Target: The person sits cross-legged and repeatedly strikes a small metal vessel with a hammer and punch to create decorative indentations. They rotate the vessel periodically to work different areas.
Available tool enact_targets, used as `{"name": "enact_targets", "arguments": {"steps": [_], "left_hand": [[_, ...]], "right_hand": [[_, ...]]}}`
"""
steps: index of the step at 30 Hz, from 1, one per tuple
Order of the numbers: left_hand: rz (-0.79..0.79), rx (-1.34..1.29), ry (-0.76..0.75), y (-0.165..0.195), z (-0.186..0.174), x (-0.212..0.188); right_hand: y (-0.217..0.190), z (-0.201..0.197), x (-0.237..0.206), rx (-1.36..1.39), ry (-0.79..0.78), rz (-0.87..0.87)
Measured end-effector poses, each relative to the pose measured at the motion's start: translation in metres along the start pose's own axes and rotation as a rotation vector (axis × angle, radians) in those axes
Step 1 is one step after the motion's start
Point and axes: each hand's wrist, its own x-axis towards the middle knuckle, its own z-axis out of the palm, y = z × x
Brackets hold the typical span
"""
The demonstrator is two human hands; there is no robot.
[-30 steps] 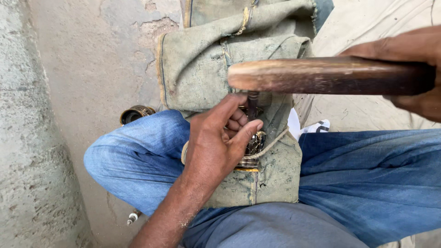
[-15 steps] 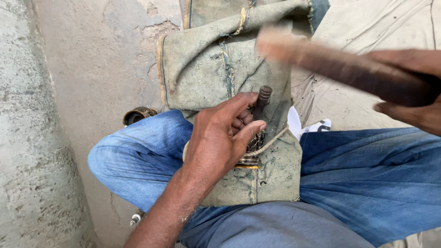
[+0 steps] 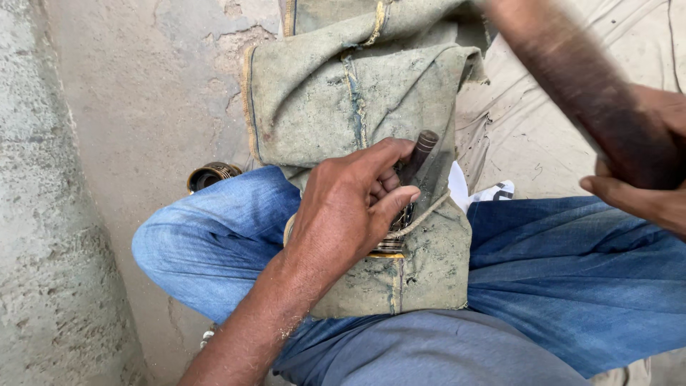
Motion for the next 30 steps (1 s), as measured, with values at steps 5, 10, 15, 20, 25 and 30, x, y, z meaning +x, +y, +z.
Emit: {"name": "enact_targets", "arguments": {"steps": [5,10,15,20,25,30], "left_hand": [[0.085,0.015,0.006,0.000,0.000,-0.003],[0.115,0.016,-0.004,-0.001,0.000,-0.003],[0.065,0.024,-0.050,0.002,-0.002,-0.003],[0.054,0.024,-0.085,0.003,-0.003,-0.002],[0.146,0.070,-0.102,0.006,-0.005,-0.002],[0.098,0.058,-0.168,0.008,-0.005,0.003]], "right_hand": [[-0.021,-0.001,-0.006,0.005,0.019,0.038],[-0.040,-0.008,-0.009,-0.071,0.028,-0.065],[-0.054,-0.004,-0.019,-0.012,0.052,-0.059],[-0.037,0.011,-0.036,0.004,0.102,-0.012],[-0.029,0.022,-0.043,0.039,0.123,0.102],[-0.052,0.023,-0.054,0.014,0.229,-0.074]]}}
